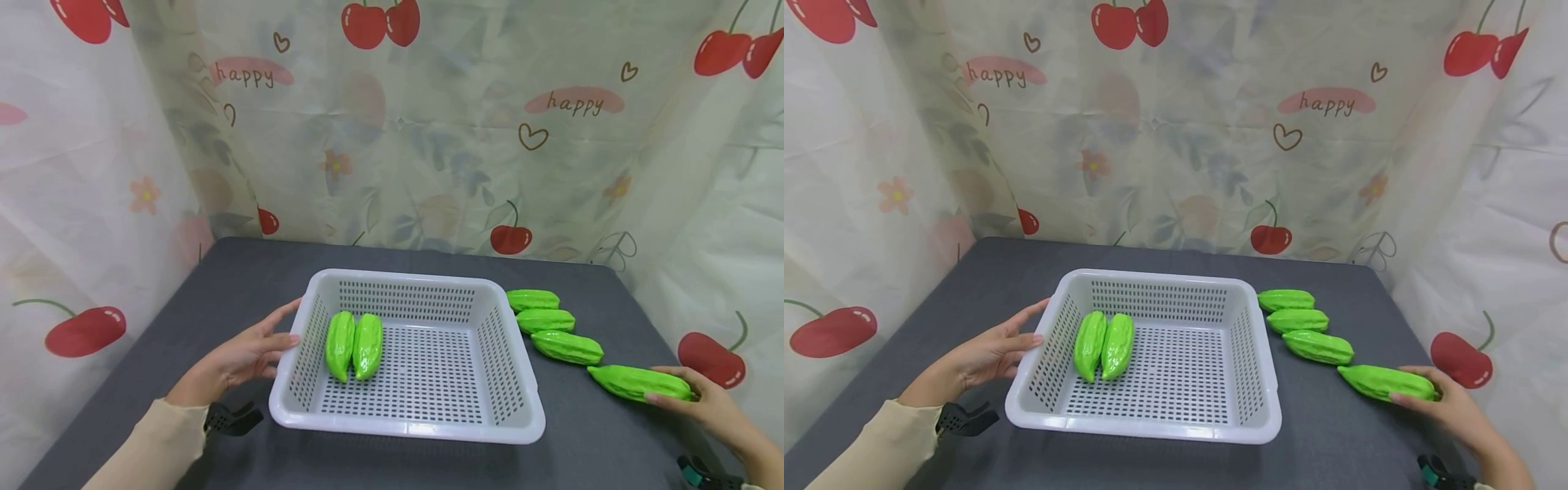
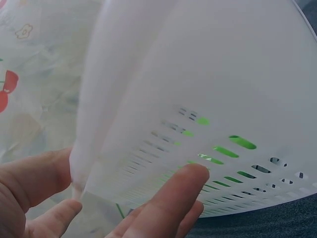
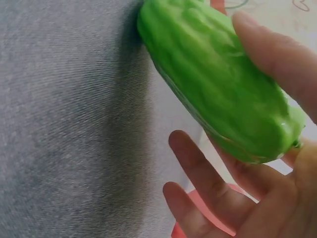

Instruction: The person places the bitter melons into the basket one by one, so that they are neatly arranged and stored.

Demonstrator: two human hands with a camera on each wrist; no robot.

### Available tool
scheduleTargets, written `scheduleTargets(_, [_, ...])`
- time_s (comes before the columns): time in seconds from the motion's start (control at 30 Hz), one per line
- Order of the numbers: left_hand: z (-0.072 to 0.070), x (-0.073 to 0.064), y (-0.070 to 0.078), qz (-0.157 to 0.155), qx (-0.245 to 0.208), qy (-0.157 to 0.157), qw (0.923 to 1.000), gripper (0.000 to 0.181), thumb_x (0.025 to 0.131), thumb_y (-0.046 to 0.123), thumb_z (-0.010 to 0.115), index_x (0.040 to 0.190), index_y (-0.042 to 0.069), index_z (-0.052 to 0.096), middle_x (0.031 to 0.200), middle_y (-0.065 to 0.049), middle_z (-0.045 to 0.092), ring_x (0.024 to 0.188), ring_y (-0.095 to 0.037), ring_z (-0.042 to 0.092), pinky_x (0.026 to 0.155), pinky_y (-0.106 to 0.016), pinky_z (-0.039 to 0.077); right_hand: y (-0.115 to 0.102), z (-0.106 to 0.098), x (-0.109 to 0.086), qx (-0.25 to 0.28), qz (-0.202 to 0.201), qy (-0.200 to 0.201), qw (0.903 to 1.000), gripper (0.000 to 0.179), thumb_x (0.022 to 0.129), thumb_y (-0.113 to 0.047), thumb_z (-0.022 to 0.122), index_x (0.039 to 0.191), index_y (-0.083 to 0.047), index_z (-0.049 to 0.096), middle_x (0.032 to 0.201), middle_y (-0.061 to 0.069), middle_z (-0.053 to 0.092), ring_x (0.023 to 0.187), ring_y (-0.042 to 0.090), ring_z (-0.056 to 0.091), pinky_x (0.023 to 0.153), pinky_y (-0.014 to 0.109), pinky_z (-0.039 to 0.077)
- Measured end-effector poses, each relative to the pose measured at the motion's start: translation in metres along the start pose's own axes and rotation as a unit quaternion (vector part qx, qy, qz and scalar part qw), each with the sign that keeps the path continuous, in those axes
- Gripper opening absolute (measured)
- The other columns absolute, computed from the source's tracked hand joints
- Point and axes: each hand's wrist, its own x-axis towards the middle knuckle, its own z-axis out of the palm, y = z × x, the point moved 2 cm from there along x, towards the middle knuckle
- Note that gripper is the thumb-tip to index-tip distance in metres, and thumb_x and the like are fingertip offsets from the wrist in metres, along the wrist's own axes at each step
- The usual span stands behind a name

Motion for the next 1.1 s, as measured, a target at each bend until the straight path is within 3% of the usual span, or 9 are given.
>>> scheduleTargets(0.13, [0.0, 0.0, 0.0, -0.001, -0.001, -0.003, 1.0, 0.085, 0.097, 0.015, 0.059, 0.155, 0.037, 0.001, 0.144, -0.026, 0.043, 0.11, -0.04, 0.064, 0.082, -0.06, 0.052, -0.003, -0.001, -0.001, 0.018, -0.017, 0.033, 0.9991, 0.071, 0.092, -0.04, 0.065, 0.136, 0.008, 0.038, 0.121, 0.022, 0.047, 0.08, -0.008, 0.043, 0.062, 0.023, 0.049])
scheduleTargets(0.27, [0.0, 0.0, 0.0, -0.001, 0.0, -0.001, 1.0, 0.085, 0.097, 0.016, 0.059, 0.155, 0.036, 0.001, 0.144, -0.027, 0.042, 0.11, -0.04, 0.064, 0.082, -0.061, 0.052, -0.005, -0.001, -0.001, 0.052, -0.046, 0.066, 0.9954, 0.058, 0.091, -0.03, 0.067, 0.131, 0.005, 0.042, 0.106, -0.01, 0.053, 0.079, -0.012, 0.048, 0.062, 0.021, 0.051])
scheduleTargets(0.4, [0.0, 0.0, -0.001, 0.0, 0.002, 0.0, 1.0, 0.085, 0.097, 0.016, 0.059, 0.155, 0.036, 0.0, 0.144, -0.027, 0.042, 0.109, -0.041, 0.064, 0.082, -0.061, 0.052, -0.007, -0.001, 0.0, 0.081, -0.075, 0.094, 0.9894, 0.043, 0.091, -0.023, 0.069, 0.127, -0.015, 0.047, 0.097, -0.033, 0.046, 0.082, -0.016, 0.049, 0.061, 0.017, 0.049])
scheduleTargets(0.53, [0.001, 0.0, 0.0, 0.0, 0.002, 0.001, 1.0, 0.085, 0.097, 0.015, 0.059, 0.155, 0.035, 0.0, 0.144, -0.027, 0.042, 0.109, -0.041, 0.064, 0.082, -0.061, 0.052, -0.012, -0.002, 0.001, 0.098, -0.085, 0.112, 0.9852, 0.048, 0.091, -0.023, 0.069, 0.129, -0.027, 0.041, 0.098, -0.036, 0.042, 0.084, -0.02, 0.047, 0.062, 0.012, 0.048])
scheduleTargets(0.8, [0.001, -0.001, 0.001, -0.001, 0.003, 0.003, 1.0, 0.085, 0.097, 0.015, 0.059, 0.155, 0.035, 0.001, 0.144, -0.028, 0.041, 0.11, -0.041, 0.063, 0.082, -0.06, 0.052, -0.025, -0.005, 0.003, 0.15, -0.087, 0.147, 0.9738, 0.063, 0.092, -0.018, 0.067, 0.139, -0.026, 0.027, 0.102, -0.035, 0.041, 0.085, -0.02, 0.05, 0.063, 0.011, 0.05])
scheduleTargets(0.97, [0.001, -0.001, 0.001, -0.002, 0.004, 0.004, 1.0, 0.085, 0.097, 0.015, 0.059, 0.155, 0.034, 0.001, 0.145, -0.029, 0.04, 0.11, -0.042, 0.063, 0.082, -0.06, 0.052, -0.04, -0.008, 0.005, 0.196, -0.079, 0.152, 0.9654, 0.066, 0.091, -0.013, 0.067, 0.133, -0.027, 0.018, 0.099, -0.03, 0.046, 0.084, -0.018, 0.054, 0.063, 0.014, 0.054])
scheduleTargets(1.1, [0.002, -0.001, 0.001, -0.001, 0.005, 0.003, 1.0, 0.085, 0.097, 0.015, 0.059, 0.155, 0.034, 0.0, 0.145, -0.029, 0.039, 0.11, -0.042, 0.063, 0.082, -0.06, 0.052, -0.053, -0.012, 0.006, 0.195, -0.094, 0.158, 0.9633, 0.062, 0.092, -0.013, 0.066, 0.129, -0.03, 0.019, 0.1, -0.03, 0.048, 0.085, -0.018, 0.056, 0.063, 0.012, 0.053])
